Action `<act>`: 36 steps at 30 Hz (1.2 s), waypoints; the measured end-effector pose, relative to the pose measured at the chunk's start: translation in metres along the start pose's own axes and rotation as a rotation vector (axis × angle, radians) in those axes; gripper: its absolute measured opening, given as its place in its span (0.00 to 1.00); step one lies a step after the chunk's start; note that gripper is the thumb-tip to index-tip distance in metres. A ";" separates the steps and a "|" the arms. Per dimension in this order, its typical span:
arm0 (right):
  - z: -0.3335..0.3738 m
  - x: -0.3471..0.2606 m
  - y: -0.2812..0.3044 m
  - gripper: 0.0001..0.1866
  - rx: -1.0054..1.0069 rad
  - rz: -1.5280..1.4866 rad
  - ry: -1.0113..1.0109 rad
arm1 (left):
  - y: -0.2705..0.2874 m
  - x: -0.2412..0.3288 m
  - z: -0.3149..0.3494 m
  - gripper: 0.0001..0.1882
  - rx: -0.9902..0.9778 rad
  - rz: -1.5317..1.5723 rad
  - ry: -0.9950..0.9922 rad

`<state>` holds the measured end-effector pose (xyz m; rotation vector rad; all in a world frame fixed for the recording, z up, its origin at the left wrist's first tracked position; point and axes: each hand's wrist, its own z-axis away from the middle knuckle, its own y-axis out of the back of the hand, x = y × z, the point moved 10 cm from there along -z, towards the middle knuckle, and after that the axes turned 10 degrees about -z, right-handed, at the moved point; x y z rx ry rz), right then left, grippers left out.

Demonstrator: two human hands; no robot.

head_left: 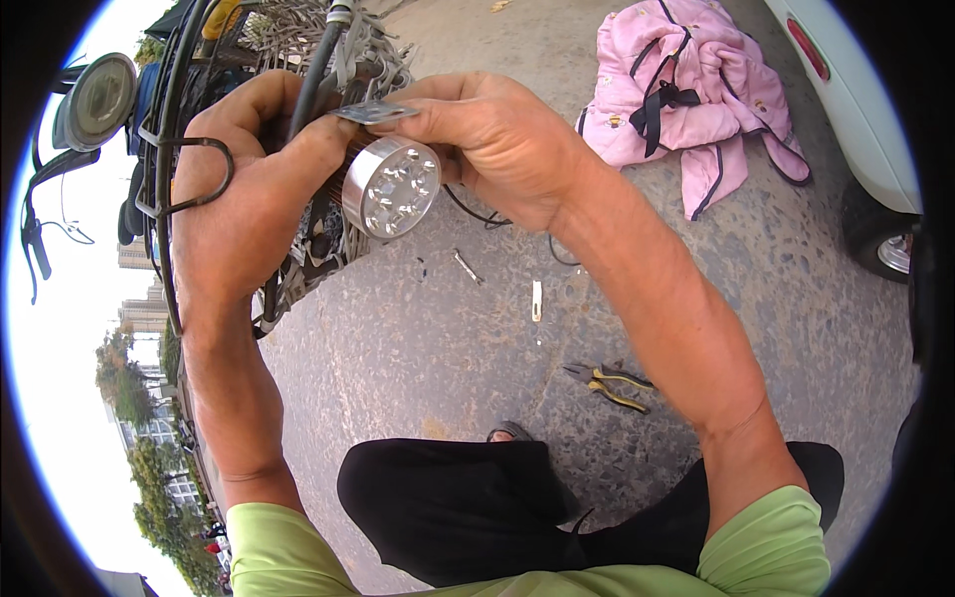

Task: The person retrieves a small cylindrical electronic component and a zip tie from a metal cart, then attaches the component to a bicycle basket using the zip tie. The person manipulates wires and secures the component to the basket frame.

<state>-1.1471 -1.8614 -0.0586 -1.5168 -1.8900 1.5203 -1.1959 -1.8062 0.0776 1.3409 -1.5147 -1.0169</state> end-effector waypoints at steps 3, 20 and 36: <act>-0.001 0.001 0.000 0.15 -0.035 0.028 -0.042 | -0.001 0.000 0.000 0.16 -0.014 -0.013 0.002; 0.005 -0.012 0.009 0.11 0.109 0.223 0.040 | -0.002 0.007 -0.001 0.16 -0.056 -0.021 0.039; -0.005 0.004 0.006 0.12 -0.039 0.065 -0.042 | -0.002 0.005 -0.002 0.17 -0.050 0.007 0.025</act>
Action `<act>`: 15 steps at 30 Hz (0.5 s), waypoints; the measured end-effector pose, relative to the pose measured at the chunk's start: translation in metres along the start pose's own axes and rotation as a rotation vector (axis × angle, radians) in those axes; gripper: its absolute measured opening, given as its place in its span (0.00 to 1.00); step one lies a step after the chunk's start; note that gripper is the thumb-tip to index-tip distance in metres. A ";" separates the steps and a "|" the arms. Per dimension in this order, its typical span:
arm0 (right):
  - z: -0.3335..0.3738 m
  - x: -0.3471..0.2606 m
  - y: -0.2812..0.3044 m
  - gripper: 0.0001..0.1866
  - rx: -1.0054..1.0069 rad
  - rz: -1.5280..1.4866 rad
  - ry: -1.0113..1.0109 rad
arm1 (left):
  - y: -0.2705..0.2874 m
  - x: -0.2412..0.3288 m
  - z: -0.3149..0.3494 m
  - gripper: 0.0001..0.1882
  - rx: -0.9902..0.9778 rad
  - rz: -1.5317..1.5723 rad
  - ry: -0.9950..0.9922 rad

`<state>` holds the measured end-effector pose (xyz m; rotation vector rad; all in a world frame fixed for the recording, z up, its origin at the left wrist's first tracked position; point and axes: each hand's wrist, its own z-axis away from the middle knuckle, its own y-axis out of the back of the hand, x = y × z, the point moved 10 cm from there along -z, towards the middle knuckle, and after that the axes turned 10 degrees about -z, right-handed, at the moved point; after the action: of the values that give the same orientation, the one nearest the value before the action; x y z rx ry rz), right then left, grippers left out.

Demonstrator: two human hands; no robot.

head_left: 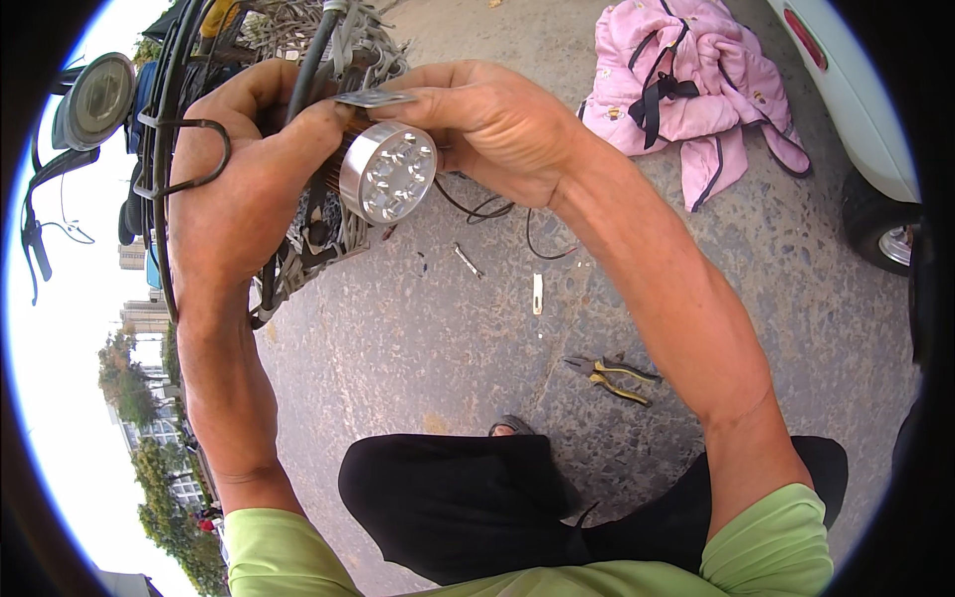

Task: The person retrieves a small cylindrical electronic component and a zip tie from a metal cart, then attaches the component to a bicycle basket using the zip tie. The person manipulates wires and secures the component to the basket frame.

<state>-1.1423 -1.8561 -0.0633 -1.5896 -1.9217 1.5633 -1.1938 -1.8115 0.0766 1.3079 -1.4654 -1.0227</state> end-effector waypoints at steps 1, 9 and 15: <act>-0.001 0.003 0.000 0.12 -0.002 -0.017 -0.013 | 0.000 -0.002 0.000 0.17 -0.013 0.003 0.014; -0.002 -0.007 0.004 0.10 0.033 0.092 -0.001 | -0.002 -0.002 -0.001 0.18 0.007 0.049 -0.003; -0.002 -0.005 0.004 0.15 0.043 0.145 -0.013 | 0.000 -0.005 0.002 0.17 0.006 0.035 0.018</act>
<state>-1.1367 -1.8594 -0.0633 -1.7394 -1.8025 1.6624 -1.1953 -1.8069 0.0757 1.2886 -1.4737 -0.9822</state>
